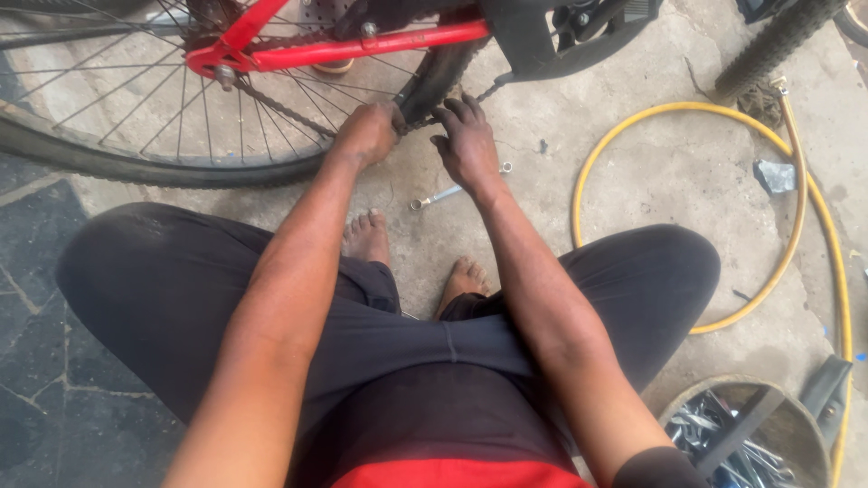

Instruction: The person sits on the ground beside a red bicycle and works on the rear wheel, using a spanner to loosen the axle nuts. They manipulate the chain, reposition the wheel in the frame, and check its alignment by hand.

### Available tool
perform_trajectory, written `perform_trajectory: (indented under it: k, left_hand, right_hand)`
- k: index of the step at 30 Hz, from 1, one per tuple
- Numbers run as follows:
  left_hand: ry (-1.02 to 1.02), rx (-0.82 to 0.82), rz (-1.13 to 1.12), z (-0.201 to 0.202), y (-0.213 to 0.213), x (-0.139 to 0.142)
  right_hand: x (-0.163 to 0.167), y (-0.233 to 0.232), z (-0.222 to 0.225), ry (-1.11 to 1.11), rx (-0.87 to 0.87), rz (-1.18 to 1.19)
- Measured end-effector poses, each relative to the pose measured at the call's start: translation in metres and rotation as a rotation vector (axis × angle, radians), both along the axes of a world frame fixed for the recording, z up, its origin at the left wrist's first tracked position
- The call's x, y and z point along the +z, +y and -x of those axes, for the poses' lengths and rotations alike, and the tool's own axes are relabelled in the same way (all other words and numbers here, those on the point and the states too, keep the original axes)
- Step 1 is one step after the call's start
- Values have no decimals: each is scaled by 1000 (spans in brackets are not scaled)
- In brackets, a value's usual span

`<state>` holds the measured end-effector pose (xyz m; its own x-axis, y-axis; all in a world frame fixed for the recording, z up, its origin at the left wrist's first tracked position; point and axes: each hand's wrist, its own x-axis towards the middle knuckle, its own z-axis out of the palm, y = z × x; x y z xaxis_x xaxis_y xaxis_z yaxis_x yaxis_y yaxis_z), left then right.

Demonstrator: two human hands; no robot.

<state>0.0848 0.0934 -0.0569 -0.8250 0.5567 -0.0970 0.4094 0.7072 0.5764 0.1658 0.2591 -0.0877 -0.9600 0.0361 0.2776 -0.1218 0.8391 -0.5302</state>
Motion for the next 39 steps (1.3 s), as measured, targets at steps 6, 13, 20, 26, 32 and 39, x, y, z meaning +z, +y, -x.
perform_trajectory:
  k: [6, 13, 20, 26, 32, 39]
  left_hand:
    - [18, 121, -147, 1, -8, -5]
    - [-24, 62, -374, 8, 1, -2]
    - [5, -54, -429, 8, 10, 11]
    - [-109, -20, -384, 18, 6, 10]
    - [-102, -12, -298, 24, 1, -1]
    - [-114, -8, -222, 28, -5, -11]
  right_hand:
    - [-11, -6, 8, 24, -44, -42]
    - [-25, -4, 23, 110, -112, 110]
    - [-30, 4, 32, 252, -125, 344]
    - [-32, 8, 32, 149, -225, 471]
    - [-43, 7, 35, 175, -213, 331]
    - [-51, 8, 33, 165, -163, 254]
